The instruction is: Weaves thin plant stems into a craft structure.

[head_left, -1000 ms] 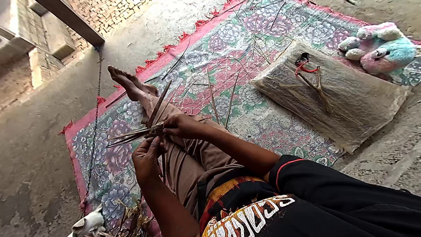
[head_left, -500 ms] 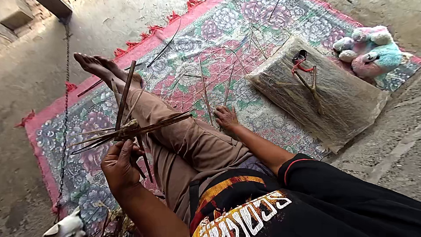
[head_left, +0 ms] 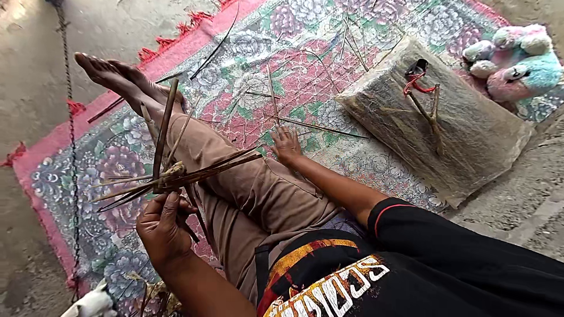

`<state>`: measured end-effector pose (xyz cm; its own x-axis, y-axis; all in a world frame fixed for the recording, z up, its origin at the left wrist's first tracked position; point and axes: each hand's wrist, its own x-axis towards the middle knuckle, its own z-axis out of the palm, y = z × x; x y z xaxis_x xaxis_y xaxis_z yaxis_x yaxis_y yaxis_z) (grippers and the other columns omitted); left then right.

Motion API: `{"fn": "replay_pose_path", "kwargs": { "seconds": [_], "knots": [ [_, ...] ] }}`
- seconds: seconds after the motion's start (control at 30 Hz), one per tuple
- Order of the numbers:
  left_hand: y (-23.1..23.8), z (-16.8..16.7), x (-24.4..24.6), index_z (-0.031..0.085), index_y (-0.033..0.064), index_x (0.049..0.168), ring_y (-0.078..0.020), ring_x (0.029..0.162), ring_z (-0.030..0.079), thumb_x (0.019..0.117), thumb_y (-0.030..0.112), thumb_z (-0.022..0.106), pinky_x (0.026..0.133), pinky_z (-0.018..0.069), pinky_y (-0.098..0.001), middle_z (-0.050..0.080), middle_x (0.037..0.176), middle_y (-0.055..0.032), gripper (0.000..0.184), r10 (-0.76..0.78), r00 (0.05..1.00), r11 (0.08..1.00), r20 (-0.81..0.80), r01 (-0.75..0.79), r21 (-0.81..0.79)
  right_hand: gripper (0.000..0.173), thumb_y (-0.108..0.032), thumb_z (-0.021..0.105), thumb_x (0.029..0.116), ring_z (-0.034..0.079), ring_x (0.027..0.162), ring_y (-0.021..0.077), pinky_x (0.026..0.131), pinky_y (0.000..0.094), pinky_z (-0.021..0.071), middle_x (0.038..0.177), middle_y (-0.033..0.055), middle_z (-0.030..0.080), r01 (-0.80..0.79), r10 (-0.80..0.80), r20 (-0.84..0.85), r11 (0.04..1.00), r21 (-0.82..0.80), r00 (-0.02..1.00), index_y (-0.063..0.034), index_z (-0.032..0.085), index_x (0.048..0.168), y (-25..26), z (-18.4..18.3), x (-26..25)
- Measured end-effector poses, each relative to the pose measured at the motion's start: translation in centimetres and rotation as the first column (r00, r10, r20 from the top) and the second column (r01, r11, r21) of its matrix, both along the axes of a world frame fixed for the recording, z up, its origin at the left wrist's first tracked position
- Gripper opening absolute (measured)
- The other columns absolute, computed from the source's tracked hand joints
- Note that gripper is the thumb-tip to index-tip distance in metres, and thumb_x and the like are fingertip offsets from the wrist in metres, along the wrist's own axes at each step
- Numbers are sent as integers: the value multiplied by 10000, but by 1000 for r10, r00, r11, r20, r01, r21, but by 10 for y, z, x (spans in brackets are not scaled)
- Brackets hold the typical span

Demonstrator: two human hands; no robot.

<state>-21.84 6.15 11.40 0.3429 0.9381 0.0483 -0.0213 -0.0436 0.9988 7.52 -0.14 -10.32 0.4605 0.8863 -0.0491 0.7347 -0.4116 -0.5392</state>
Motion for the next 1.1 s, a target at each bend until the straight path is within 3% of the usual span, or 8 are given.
{"fn": "replay_pose_path", "kwargs": {
  "seconds": [0.07,0.17,0.57,0.73,0.9,0.97,1.03,1.1],
  "knots": [
    [-1,2,-1,668,83,985,-56,576,658,1029,17,467,575,587,-211,694,693,46,217,13,1000,1000,-1,-13,-7,589,-398,577,1015,235,1548,379,1218,685,65,1641,181,337,-54,51,89,998,37,995,-136,492,1535,24,-23,-27],
    [-1,6,-5,645,78,977,-50,579,659,1034,7,437,572,589,-204,688,696,54,227,42,999,999,-21,-42,-17,685,-534,459,1036,141,1578,342,1200,708,-10,1690,145,232,-71,75,115,997,-42,991,-161,371,1604,36,-44,-29],
    [3,-3,-5,661,83,993,-53,577,657,1034,18,453,579,589,-209,691,698,50,223,53,998,998,-32,-54,-40,808,-661,208,1036,32,1592,319,1179,735,-35,1725,96,113,301,-260,202,929,-216,944,-142,192,1655,-64,-46,162],
    [3,-3,-6,654,87,990,-53,575,659,1034,13,444,579,590,-211,691,693,50,227,52,998,998,-34,-53,-35,814,-631,229,1050,-45,1588,338,1170,730,-95,1726,132,30,417,-384,167,861,-291,908,-104,112,1658,-39,-33,153],
    [1,-3,-6,669,89,992,-54,581,661,1031,24,466,585,592,-212,696,700,48,216,50,998,999,-25,-50,-9,747,-615,361,1039,-79,1559,461,1139,785,-67,1720,174,7,315,-304,86,888,-336,949,-233,195,1659,0,-17,136],
    [-1,-1,-5,670,96,1000,-44,583,657,1027,23,480,587,589,-208,696,705,60,205,65,997,998,-41,-65,14,765,-571,530,1001,-5,1559,474,1126,811,-18,1712,183,94,154,-189,-55,910,-385,980,-234,279,1639,9,8,135],
    [-6,2,0,655,121,996,-22,588,650,1024,32,504,583,583,-195,689,720,89,177,114,989,993,-95,-110,45,634,-440,633,999,305,1492,444,1131,778,162,1593,211,394,15,-100,-240,943,-332,966,-115,496,1525,16,39,133],
    [-10,2,5,643,115,993,-24,601,649,1025,51,550,591,584,-202,684,737,88,117,156,979,986,-132,-148,70,453,-280,608,1035,604,1246,376,1087,599,414,1331,243,633,-39,-24,-438,990,-135,898,23,605,1371,22,69,118]
  ]
}}
